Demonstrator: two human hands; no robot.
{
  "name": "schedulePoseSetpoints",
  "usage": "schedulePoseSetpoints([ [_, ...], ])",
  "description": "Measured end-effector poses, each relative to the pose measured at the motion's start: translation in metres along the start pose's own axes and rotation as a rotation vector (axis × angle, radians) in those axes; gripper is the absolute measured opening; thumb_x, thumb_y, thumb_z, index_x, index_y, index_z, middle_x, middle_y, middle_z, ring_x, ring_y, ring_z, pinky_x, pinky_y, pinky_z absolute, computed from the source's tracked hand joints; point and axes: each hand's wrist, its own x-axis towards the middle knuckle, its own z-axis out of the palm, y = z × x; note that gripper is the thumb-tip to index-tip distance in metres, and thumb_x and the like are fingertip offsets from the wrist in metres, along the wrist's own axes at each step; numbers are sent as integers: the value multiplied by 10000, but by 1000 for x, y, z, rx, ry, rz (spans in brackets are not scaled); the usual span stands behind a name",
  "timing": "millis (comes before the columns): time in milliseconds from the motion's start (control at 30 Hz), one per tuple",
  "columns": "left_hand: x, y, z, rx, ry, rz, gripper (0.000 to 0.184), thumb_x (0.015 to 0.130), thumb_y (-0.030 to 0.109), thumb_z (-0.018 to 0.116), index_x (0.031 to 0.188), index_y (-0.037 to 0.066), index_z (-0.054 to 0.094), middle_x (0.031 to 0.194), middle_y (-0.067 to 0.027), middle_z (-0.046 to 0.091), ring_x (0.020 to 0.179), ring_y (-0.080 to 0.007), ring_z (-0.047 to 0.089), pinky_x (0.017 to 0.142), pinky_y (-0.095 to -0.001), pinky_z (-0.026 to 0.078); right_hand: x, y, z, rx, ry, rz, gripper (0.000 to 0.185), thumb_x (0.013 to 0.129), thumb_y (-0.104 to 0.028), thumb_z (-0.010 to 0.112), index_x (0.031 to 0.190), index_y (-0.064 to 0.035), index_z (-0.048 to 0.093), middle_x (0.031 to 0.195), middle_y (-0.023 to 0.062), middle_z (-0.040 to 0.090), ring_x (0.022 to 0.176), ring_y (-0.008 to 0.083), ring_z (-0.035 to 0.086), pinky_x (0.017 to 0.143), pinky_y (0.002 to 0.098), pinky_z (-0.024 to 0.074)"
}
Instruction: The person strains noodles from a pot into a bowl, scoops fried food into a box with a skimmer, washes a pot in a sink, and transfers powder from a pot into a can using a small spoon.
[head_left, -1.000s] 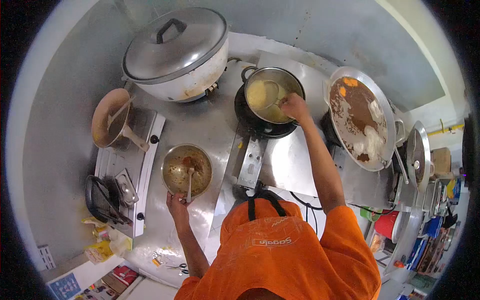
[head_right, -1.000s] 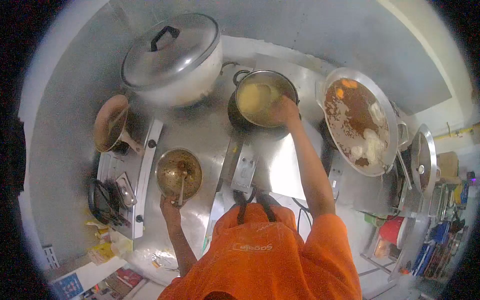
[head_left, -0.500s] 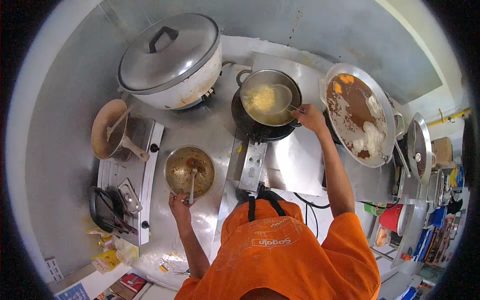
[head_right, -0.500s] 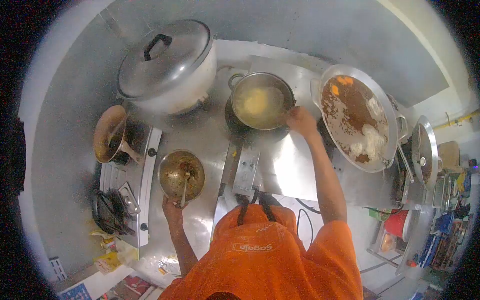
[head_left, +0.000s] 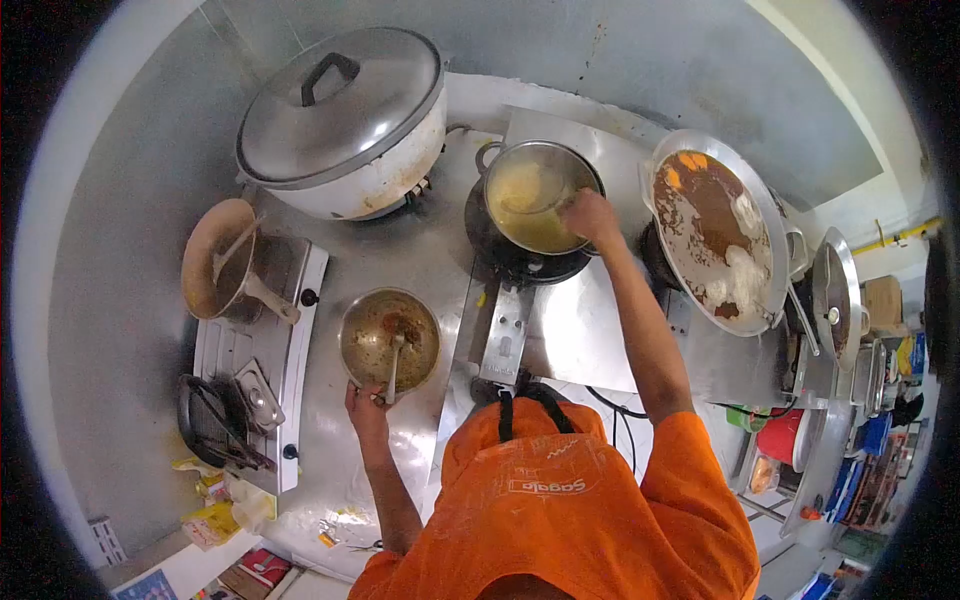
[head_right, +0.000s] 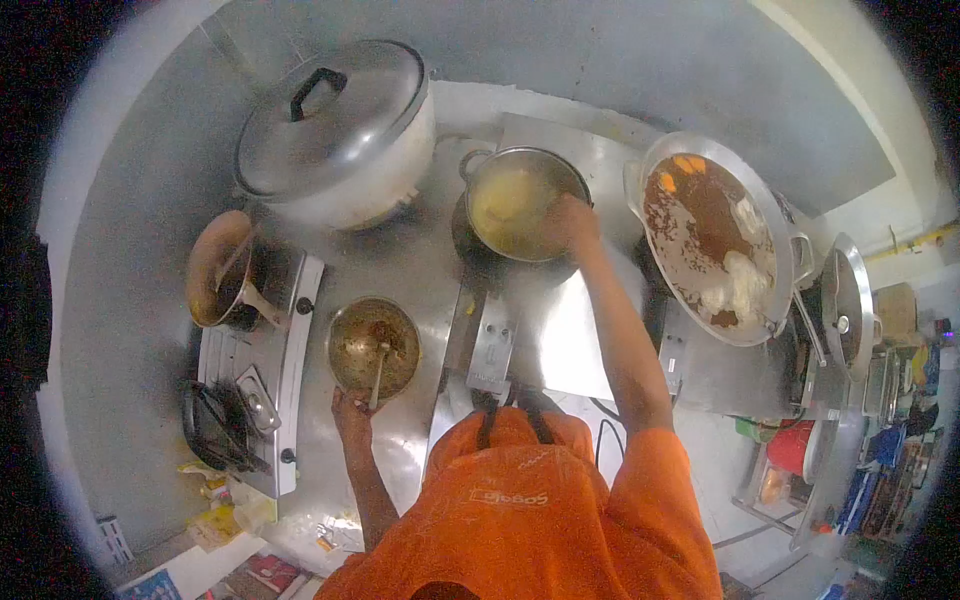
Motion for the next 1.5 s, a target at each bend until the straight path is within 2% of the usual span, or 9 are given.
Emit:
schedulePoseSetpoints([
  [333,-4,18,16,28,-9,14,471,759,34,527,1228,78,524,1087,-98,597,812,-239,655,617,-410,619,-16,28,24,289,91,-133,368,730,-339,743,691,2,609,630,211,580,583,327,573,598,438,455],
  [433,-1,25,25,23,-45,47,444,765,37,526,1207,69,528,1044,-87,609,761,-220,651,594,-397,618,-38,24,-6,288,1,-45,351,744,-348,703,777,-1,663,755,244,638,734,394,642,690,486,488],
  [533,1,35,38,34,-57,85,405,779,44,524,1183,66,536,1007,-83,614,737,-209,646,573,-382,614,-56,29,-10,487,7,15,342,741,-321,720,740,8,627,698,216,616,649,357,596,638,464,454],
  [633,9,44,54,72,-68,129,376,796,52,524,1172,69,540,994,-82,612,750,-201,643,567,-377,610,-73,34,-4,618,67,-13,427,787,-278,758,623,-53,434,556,20,405,573,121,381,523,331,335],
  [833,37,65,80,72,-187,170,322,855,87,539,1176,81,546,986,-76,608,788,-179,641,597,-383,609,-93,44,-10,732,106,14,423,829,-216,744,632,-96,389,597,-38,415,599,79,366,532,286,309],
  [967,43,85,108,232,-220,185,397,862,126,518,1256,77,528,1115,-98,606,922,-219,625,650,-401,580,-101,43,-43,817,109,10,411,829,-213,740,635,-102,396,597,-37,423,602,73,370,538,275,314],
  [1167,61,103,129,299,-317,204,416,814,129,540,1225,69,510,1059,-96,583,913,-227,616,646,-408,589,-113,22,-133,776,117,59,381,825,-206,730,632,-119,414,595,-38,435,585,75,379,545,261,328],
  [1267,62,111,142,238,-310,229,323,833,83,505,1151,49,551,957,-76,625,711,-179,650,594,-346,622,-114,18,-161,751,156,41,407,818,-267,736,632,-117,406,598,-33,429,582,83,376,539,265,308],
  [1500,64,118,156,237,-335,221,340,816,72,511,1151,23,538,978,-127,636,739,-205,671,564,-330,625,-111,19,-185,727,139,68,438,815,-311,739,644,-123,382,622,-37,405,628,92,368,592,270,308],
])
